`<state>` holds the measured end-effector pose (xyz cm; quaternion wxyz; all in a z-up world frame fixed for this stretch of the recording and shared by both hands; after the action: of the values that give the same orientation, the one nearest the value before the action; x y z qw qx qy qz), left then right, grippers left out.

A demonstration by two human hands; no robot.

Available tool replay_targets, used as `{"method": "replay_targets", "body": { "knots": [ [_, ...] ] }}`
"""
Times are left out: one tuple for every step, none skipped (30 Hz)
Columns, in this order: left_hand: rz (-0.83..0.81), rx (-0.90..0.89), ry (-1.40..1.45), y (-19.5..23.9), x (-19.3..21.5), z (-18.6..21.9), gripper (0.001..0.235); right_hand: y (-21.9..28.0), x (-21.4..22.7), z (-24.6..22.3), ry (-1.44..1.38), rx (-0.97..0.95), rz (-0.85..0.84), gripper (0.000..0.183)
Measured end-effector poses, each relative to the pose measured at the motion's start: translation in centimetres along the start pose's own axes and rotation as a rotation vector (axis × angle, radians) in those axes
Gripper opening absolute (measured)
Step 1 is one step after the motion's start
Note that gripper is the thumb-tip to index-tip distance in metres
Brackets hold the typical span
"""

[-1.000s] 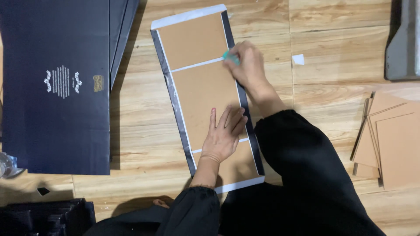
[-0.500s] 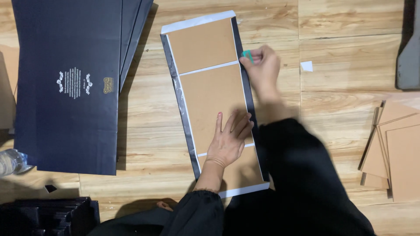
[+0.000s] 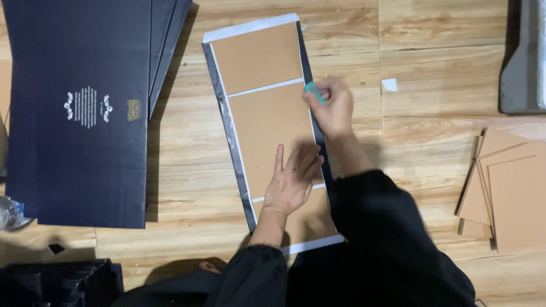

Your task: Assemble rigid box components by folding and smoothing paper edges over cardboard inserts using a hand tool.

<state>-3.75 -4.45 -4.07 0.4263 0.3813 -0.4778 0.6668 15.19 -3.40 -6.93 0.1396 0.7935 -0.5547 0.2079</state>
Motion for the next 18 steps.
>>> {"method": "replay_targets", "body": {
  "knots": [
    [0.015,-0.001,0.013,0.0,0.2,0.1,0.043,0.7,-0.5,0.5,0.017,-0.037,-0.09,0.025],
    [0.031,-0.001,0.022,0.0,0.5,0.1,0.043,1.4,-1.2,0.8,0.031,-0.07,-0.182,0.027],
    [0.034,-0.003,0.018,-0.3,0.3,-0.1,0.043,-0.8,-2.4,3.6,0.027,-0.066,-0.18,0.027],
    [0.045,-0.005,0.021,-0.2,0.1,-0.1,0.042,-2.6,-3.5,6.5,0.084,-0.023,-0.159,0.02],
    [0.055,-0.007,0.025,-0.1,-0.1,-0.2,0.041,-4.3,-4.6,9.4,0.14,0.021,-0.139,0.016],
    [0.054,-0.001,0.021,-0.2,0.2,-0.3,0.041,-4.7,-2.5,4.8,0.137,0.022,-0.145,0.016],
    [0.035,-0.023,0.005,-0.4,0.4,-0.2,0.04,-5.2,0.1,-0.6,0.358,0.138,-0.052,0.026],
    [0.012,-0.047,-0.009,-0.5,0.6,-0.2,0.04,-5.0,2.8,-6.2,0.578,0.25,0.045,0.044],
    [0.008,-0.044,-0.012,-0.5,0.8,-0.2,0.04,-6.3,1.6,-5.7,0.574,0.249,0.041,0.044],
    [0.02,-0.044,-0.014,-0.6,1.0,-0.2,0.037,-7.1,0.3,-6.8,0.555,0.501,0.047,0.048],
    [0.033,-0.044,-0.017,-0.7,1.2,-0.1,0.035,-7.5,-1.0,-7.8,0.531,0.753,0.051,0.058],
    [0.032,-0.044,-0.019,-0.7,1.2,-0.1,0.035,-7.7,-1.8,-8.3,0.528,0.753,0.051,0.058],
    [0.003,-0.041,-0.031,-0.7,1.0,-0.1,0.036,-7.6,-3.4,-8.8,0.459,0.805,-0.099,0.051],
    [-0.027,-0.036,-0.041,-0.6,0.9,-0.1,0.038,-7.2,-5.1,-9.4,0.387,0.852,-0.25,0.043],
    [-0.03,-0.034,-0.043,-0.5,0.8,0.0,0.038,-6.7,-5.1,-9.1,0.383,0.85,-0.252,0.043],
    [-0.041,-0.025,-0.006,-0.6,0.6,-0.1,0.039,-6.6,-4.8,-9.1,0.355,0.825,-0.211,0.035],
    [-0.052,-0.016,0.032,-0.6,0.4,-0.2,0.04,-6.5,-4.5,-9.0,0.326,0.798,-0.169,0.032],
    [-0.05,-0.015,0.028,-0.8,0.5,-0.4,0.04,-6.8,-4.8,-8.8,0.323,0.802,-0.169,0.032]
  ]
}}
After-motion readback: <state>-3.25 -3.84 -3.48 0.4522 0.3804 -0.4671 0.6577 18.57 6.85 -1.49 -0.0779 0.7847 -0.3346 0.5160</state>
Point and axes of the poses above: each hand's wrist, its own y-axis away from the middle knuckle, its own x-axis out of the back of the hand, z = x × y, the point moved 7 cm from there along -y, towards the middle knuckle, and after that the axes turned 7 degrees about z, right-handed, at the moved point
